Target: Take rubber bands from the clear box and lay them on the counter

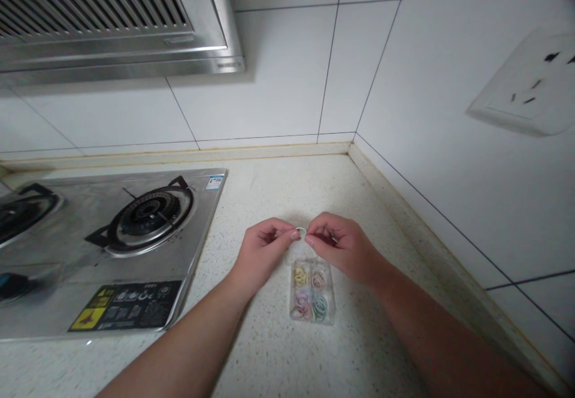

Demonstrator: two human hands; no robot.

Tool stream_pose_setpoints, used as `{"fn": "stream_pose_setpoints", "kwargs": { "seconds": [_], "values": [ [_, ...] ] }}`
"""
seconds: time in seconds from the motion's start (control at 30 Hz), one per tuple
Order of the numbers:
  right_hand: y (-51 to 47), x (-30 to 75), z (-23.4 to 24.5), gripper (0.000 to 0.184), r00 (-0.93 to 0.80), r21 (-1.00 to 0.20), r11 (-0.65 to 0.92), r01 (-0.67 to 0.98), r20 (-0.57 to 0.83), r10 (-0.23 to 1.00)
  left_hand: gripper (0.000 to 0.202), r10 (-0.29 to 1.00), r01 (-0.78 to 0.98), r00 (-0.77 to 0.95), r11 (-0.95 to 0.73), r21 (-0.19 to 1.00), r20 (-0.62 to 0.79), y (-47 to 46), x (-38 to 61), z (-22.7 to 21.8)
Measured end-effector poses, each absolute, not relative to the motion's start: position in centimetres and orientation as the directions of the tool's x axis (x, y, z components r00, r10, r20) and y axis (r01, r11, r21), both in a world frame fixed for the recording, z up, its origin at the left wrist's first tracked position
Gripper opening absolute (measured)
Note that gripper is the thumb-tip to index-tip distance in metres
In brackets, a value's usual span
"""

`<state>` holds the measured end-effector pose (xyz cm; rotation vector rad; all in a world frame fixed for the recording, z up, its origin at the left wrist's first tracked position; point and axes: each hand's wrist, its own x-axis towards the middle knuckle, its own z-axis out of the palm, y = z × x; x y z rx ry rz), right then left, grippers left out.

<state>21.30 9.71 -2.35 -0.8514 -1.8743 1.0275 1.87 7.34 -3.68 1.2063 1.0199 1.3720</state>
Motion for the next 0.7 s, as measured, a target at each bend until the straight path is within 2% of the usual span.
{"fn": "stream_pose_setpoints", "kwargs": {
  "seconds": [0.43,0.7],
  "values": [
    [9.63,20.93,-2.12,0.017,-0.427,-0.898,0.416,0.141,0.324,0.844,0.024,0.991,-0.129,0.021,-0.130,0.983,0.134,7.09,1.81,-3.24],
    [9.66,21.42,-1.72,0.019,-0.426,-0.919,0.390,0.051,0.333,0.841,0.018,0.985,-0.148,0.066,-0.150,0.978,0.162,6.92,1.78,-3.22]
  ]
}}
